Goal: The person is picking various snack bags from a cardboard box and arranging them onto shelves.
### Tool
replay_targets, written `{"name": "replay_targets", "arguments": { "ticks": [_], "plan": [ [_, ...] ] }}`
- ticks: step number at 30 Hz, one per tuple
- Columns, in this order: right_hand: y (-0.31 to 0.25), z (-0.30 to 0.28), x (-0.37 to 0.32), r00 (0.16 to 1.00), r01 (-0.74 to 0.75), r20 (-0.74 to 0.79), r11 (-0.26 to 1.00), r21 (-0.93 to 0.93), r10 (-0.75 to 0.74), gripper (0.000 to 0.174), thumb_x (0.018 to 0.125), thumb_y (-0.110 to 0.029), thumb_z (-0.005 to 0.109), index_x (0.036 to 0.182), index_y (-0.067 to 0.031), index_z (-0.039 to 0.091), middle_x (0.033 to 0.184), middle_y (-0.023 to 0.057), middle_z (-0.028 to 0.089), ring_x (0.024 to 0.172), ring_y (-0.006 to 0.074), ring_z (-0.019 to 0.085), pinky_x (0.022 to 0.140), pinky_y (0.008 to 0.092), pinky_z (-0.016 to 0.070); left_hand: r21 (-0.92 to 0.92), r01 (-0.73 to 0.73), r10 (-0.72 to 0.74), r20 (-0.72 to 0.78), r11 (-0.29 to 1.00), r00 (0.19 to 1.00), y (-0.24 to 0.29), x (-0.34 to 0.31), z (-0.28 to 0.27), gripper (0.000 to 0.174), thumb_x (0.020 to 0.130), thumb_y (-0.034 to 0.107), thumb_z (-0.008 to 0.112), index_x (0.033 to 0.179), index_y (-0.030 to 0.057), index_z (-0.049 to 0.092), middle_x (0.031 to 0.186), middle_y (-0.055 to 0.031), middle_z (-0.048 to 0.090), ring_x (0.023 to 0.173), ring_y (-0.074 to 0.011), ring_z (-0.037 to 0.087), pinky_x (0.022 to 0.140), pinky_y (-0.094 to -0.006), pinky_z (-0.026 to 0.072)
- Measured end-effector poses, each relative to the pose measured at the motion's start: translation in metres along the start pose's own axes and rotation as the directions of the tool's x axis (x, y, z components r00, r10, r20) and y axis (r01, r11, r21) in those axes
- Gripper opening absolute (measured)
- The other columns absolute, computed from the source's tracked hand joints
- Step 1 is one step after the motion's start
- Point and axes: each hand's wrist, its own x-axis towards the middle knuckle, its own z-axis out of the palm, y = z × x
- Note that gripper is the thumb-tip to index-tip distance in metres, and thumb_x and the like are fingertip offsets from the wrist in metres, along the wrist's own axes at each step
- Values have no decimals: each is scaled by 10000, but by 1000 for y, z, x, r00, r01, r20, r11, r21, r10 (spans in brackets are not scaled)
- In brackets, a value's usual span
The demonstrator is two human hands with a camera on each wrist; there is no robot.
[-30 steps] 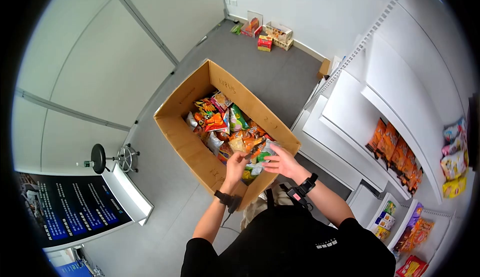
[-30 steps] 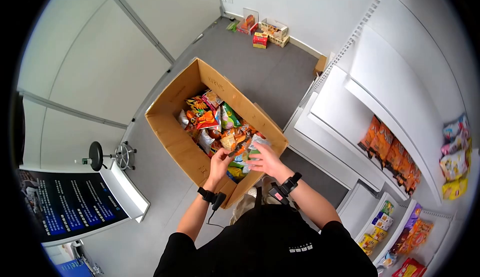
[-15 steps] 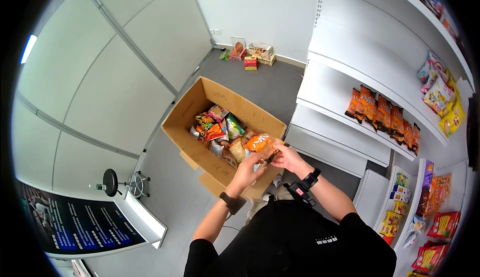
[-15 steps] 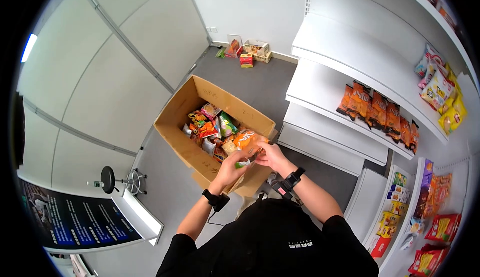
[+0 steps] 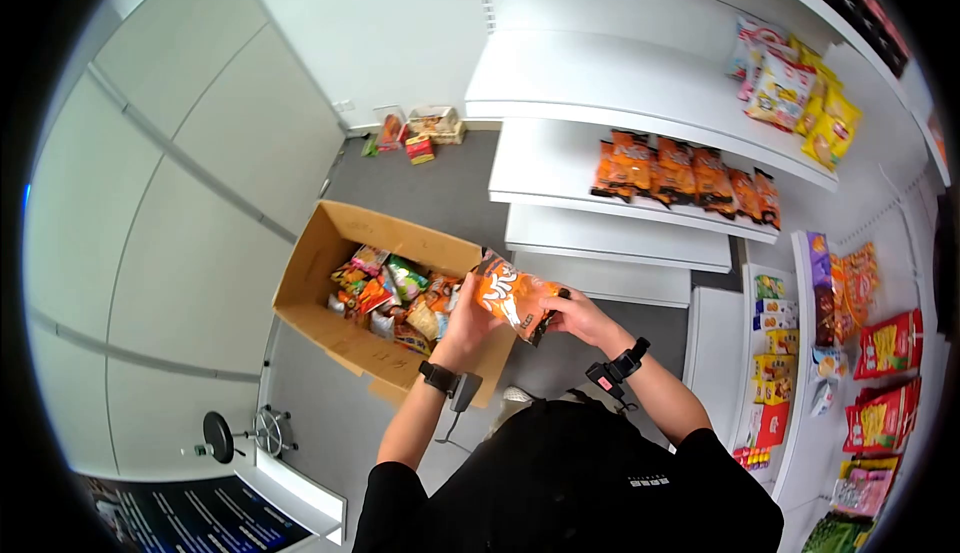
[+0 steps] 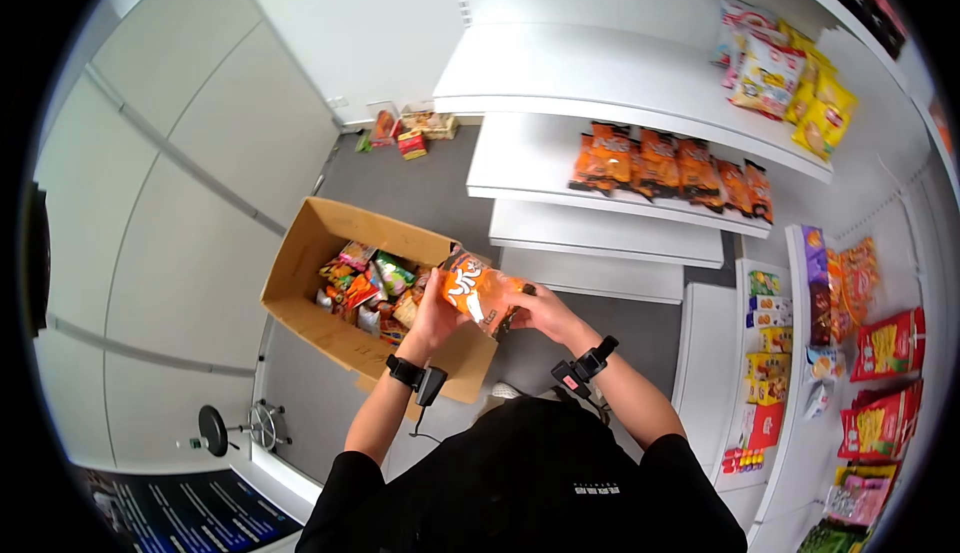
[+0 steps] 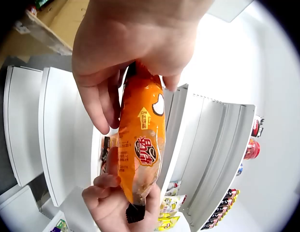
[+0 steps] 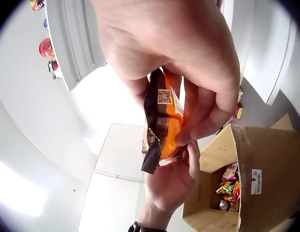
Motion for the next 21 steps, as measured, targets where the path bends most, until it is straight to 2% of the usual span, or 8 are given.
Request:
{"name": "replay_targets", "arguments": {
  "ticks": [4,7,10,12,15,19,21],
  "plan": [
    [-14,-49,-48,990,51,-135,991,124,-34,443,883,-329,573,1229,-76,460,1044,69,583,844,153,604,752,310,504,120,-18,18,-1,993,1000,-24,35,66,433,946,362,436,1294,104,432,1259,-52,527,1150,-189,515,927,-378,456],
    [-20,-89,-94,968,77,-247,982,171,-33,436,879,-352,588,1175,-53,478,973,67,595,781,144,610,728,298,511,218,-32,17,67,976,998,-52,67,104,421,939,356,453,1271,98,450,1221,-54,552,1113,-180,541,917,-374,463],
    [-26,-127,-133,934,90,-356,977,192,-16,390,862,-344,622,1085,-47,503,859,47,604,717,119,607,685,266,518,271,-4,-4,29,963,1000,-85,96,137,395,925,329,487,1249,103,464,1177,-56,575,1066,-178,568,883,-373,483],
    [-29,-150,-156,924,120,-381,975,187,-40,372,861,-330,627,1074,-47,513,860,47,603,711,113,602,681,262,517,278,1,-7,20,961,1000,-108,110,159,382,916,321,511,1228,105,473,1135,-50,587,1027,-175,580,840,-363,496],
    [-20,-179,-184,899,156,-434,968,195,-58,334,864,-296,628,1058,-42,534,864,43,601,701,102,592,674,259,514,278,49,-64,44,959,997,-134,122,193,356,879,349,575,1146,126,501,1044,-14,583,943,-136,558,777,-312,436],
    [-19,-209,-215,869,238,-481,949,206,-113,288,875,-254,613,1049,-30,558,870,35,599,698,90,578,678,257,506,340,83,-111,62,937,992,-159,144,230,395,873,364,584,1172,121,496,1059,-14,587,947,-139,560,766,-300,434],
    [-17,-225,-224,852,262,-508,943,206,-126,261,882,-225,597,1054,-31,564,876,38,600,715,96,580,689,258,502,363,102,-153,116,926,981,-166,154,244,401,886,365,566,1186,110,489,1092,-24,577,978,-154,556,806,-334,454]
  ]
}}
